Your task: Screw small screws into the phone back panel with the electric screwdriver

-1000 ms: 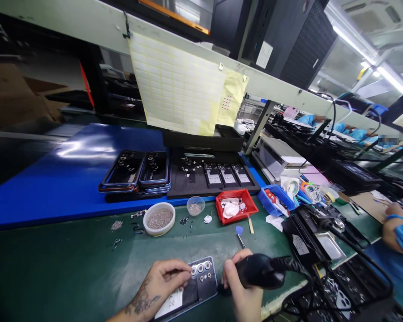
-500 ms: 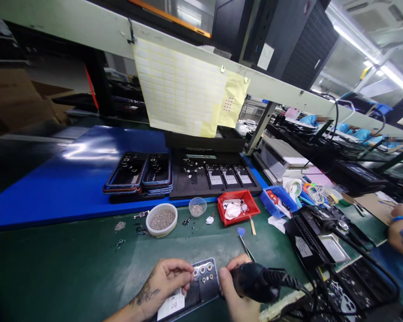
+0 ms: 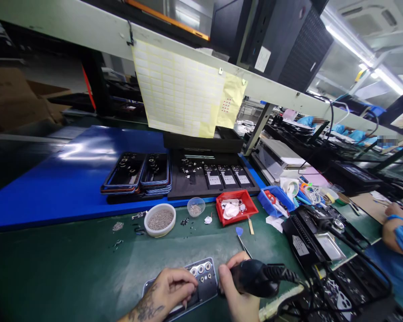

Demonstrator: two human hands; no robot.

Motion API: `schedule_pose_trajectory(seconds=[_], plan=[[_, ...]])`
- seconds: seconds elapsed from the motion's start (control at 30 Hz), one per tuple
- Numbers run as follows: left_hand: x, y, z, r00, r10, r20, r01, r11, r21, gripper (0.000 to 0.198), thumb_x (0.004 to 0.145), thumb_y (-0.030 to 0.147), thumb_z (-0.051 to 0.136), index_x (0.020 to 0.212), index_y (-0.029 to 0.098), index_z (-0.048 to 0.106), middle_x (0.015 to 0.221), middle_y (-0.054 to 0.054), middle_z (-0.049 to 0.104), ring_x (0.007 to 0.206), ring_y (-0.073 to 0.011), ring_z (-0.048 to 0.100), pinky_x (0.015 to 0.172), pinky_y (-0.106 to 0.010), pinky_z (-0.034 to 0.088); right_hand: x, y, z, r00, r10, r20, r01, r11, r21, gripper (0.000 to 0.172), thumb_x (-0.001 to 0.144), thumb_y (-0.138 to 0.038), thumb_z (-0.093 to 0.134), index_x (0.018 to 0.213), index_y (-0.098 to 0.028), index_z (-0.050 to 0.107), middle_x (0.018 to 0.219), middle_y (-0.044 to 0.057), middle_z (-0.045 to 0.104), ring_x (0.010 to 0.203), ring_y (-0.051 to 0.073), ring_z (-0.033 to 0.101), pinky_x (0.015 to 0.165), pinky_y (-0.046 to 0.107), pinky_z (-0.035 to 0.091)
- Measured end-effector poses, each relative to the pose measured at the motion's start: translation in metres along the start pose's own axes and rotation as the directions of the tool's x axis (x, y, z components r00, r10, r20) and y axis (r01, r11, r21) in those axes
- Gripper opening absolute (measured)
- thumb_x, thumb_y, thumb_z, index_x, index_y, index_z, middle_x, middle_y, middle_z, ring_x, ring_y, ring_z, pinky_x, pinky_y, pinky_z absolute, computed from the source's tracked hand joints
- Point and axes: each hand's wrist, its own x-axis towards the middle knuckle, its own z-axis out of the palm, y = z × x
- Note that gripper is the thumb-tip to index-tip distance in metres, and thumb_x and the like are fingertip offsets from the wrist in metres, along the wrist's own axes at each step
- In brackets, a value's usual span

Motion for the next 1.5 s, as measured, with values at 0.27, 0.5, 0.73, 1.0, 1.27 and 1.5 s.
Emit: schedule_pose_trajectory(seconds=[0.27, 0.5, 0.73, 1.0, 1.27, 1.5], plan=[[0.0, -0.009, -0.004, 0.998, 0.062, -0.012, -0.06, 0.986, 0.159, 0.016, 0.068, 0.022, 0.069, 0.08, 0.014, 0.075, 0.089, -0.008, 0.066, 0.084, -0.0226, 0.064, 0.074, -0.03, 0.052, 0.005, -0.029, 0.0, 0.984, -0.103, 0.146, 0.052, 0.946, 0.319, 0.017, 0.087, -0.03, 0.063, 0.075, -0.022, 0.053, 0.05, -0.007, 0.051, 0.045, 0.01, 0.046, 0.049, 0.025, 0.037], [-0.002, 0.001, 0.0, 0.997, 0.011, 0.077, -0.026, 0.978, 0.207, 0.012, 0.072, 0.019, 0.059, 0.071, 0.012, 0.069, 0.065, 0.0, 0.059, 0.055, -0.0129, 0.057, 0.054, -0.022, 0.045, 0.009, -0.026, 0.002, 0.989, -0.054, 0.141, 0.021, 0.975, 0.223, 0.019, 0.086, -0.032, 0.066, 0.078, -0.022, 0.052, 0.051, -0.007, 0.051, 0.046, 0.01, 0.047, 0.051, 0.025, 0.037], [-0.006, 0.008, 0.002, 0.997, 0.004, 0.074, -0.021, 0.972, 0.232, 0.024, 0.08, 0.034, 0.055, 0.07, 0.014, 0.064, 0.064, -0.001, 0.059, 0.058, -0.014, 0.055, 0.055, -0.023, 0.044, 0.012, -0.01, -0.003, 0.993, -0.031, 0.117, 0.012, 0.987, 0.16, 0.022, 0.085, -0.034, 0.067, 0.078, -0.023, 0.049, 0.049, -0.008, 0.051, 0.045, 0.011, 0.047, 0.049, 0.025, 0.036], [-0.005, 0.005, 0.001, 0.997, 0.001, 0.071, -0.018, 0.972, 0.235, 0.027, 0.08, 0.036, 0.053, 0.078, 0.011, 0.064, 0.066, -0.003, 0.06, 0.057, -0.0138, 0.054, 0.055, -0.024, 0.043, 0.012, -0.007, -0.004, 0.992, -0.031, 0.121, 0.009, 0.984, 0.177, 0.022, 0.085, -0.034, 0.067, 0.079, -0.023, 0.049, 0.048, -0.009, 0.05, 0.045, 0.009, 0.047, 0.049, 0.023, 0.037], [-0.002, 0.0, 0.001, 0.998, -0.034, 0.055, 0.02, 0.973, 0.228, 0.014, 0.071, 0.024, 0.06, 0.073, 0.012, 0.066, 0.059, 0.0, 0.057, 0.052, -0.0143, 0.055, 0.053, -0.024, 0.043, 0.008, -0.005, -0.004, 0.993, -0.022, 0.12, 0.003, 0.988, 0.153, 0.023, 0.086, -0.036, 0.065, 0.078, -0.023, 0.048, 0.05, -0.008, 0.051, 0.046, 0.008, 0.046, 0.049, 0.022, 0.036], [-0.001, 0.004, -0.002, 0.99, 0.125, 0.071, -0.143, 0.895, 0.423, 0.01, 0.067, 0.016, 0.069, 0.07, 0.018, 0.078, 0.069, -0.005, 0.069, 0.072, -0.0192, 0.06, 0.067, -0.025, 0.041, 0.008, -0.022, -0.006, 0.988, -0.073, 0.137, 0.031, 0.958, 0.285, 0.018, 0.088, -0.031, 0.063, 0.077, -0.022, 0.053, 0.05, -0.007, 0.05, 0.046, 0.009, 0.048, 0.05, 0.023, 0.038]])
